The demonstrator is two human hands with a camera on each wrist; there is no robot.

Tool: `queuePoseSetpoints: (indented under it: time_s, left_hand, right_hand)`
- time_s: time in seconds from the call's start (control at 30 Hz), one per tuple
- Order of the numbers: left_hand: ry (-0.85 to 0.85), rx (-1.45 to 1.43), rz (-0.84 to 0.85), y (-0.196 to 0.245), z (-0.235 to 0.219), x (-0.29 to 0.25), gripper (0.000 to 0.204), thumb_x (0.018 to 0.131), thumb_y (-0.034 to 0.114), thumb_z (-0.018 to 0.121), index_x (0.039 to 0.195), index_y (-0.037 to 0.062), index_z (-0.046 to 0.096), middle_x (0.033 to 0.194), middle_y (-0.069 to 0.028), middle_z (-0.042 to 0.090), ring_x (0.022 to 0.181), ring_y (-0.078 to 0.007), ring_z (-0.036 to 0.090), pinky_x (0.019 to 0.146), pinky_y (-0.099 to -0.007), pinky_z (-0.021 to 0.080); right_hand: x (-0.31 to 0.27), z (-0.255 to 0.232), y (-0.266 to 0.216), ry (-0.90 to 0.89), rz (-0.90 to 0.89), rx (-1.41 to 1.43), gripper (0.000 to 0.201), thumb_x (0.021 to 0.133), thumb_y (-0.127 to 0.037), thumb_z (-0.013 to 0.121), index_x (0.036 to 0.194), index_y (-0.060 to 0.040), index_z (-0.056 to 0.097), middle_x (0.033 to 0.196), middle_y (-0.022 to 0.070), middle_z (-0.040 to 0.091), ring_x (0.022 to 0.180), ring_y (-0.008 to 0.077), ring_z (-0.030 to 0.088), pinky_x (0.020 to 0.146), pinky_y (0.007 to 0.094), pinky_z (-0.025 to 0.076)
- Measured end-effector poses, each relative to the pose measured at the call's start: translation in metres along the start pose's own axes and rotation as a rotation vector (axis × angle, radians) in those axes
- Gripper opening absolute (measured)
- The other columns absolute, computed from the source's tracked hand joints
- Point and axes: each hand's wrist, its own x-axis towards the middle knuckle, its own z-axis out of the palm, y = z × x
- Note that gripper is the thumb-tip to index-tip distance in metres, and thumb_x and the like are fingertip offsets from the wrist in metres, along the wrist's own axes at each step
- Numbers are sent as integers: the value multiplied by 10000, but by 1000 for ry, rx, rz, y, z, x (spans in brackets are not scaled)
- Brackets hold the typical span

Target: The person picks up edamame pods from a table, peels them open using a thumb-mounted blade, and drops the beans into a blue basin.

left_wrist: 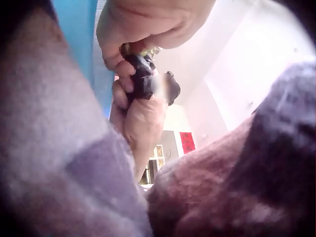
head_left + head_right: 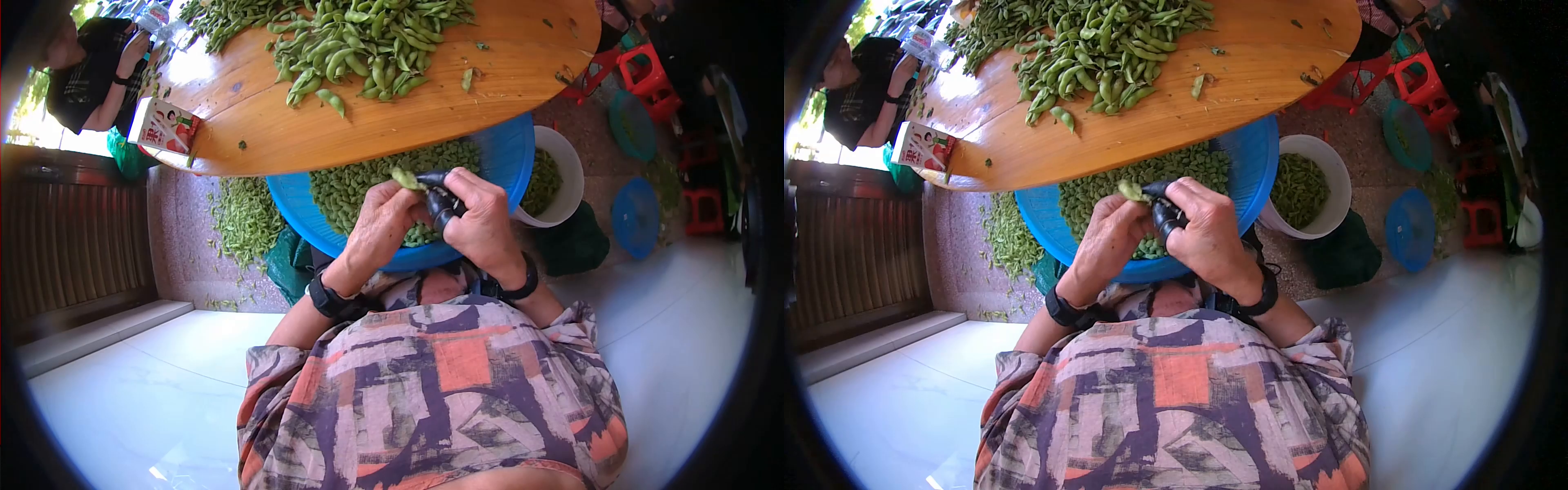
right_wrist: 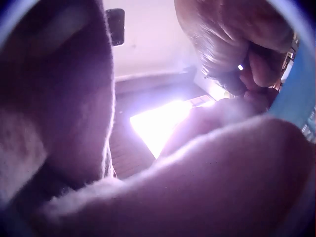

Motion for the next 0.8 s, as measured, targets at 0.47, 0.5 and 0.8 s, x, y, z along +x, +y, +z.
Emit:
queuePoseSetpoints:
  time_s: [0.47,0.5,0.8]
  left_hand:
    - [98,103,8,14,13,-2,231,982,167,524,954,-44,613,722,-63,617,556,-113,534,510,-246,427]
    - [98,104,7,16,13,-3,231,982,167,524,954,-44,613,722,-63,617,556,-113,534,510,-246,427]
    - [-102,-141,-140,24,-3,-5,191,913,136,572,949,-42,631,723,-76,622,497,-113,499,419,-217,336]
  right_hand:
    - [6,-9,7,-77,338,372,163,817,6,606,965,7,675,718,-9,598,706,39,482,621,225,431]
    - [7,-10,6,-77,339,374,163,817,6,606,965,7,675,718,-9,598,706,39,482,621,225,431]
    - [4,-18,24,-230,622,862,114,868,-51,621,955,-18,686,664,-27,552,515,-5,419,428,173,284]
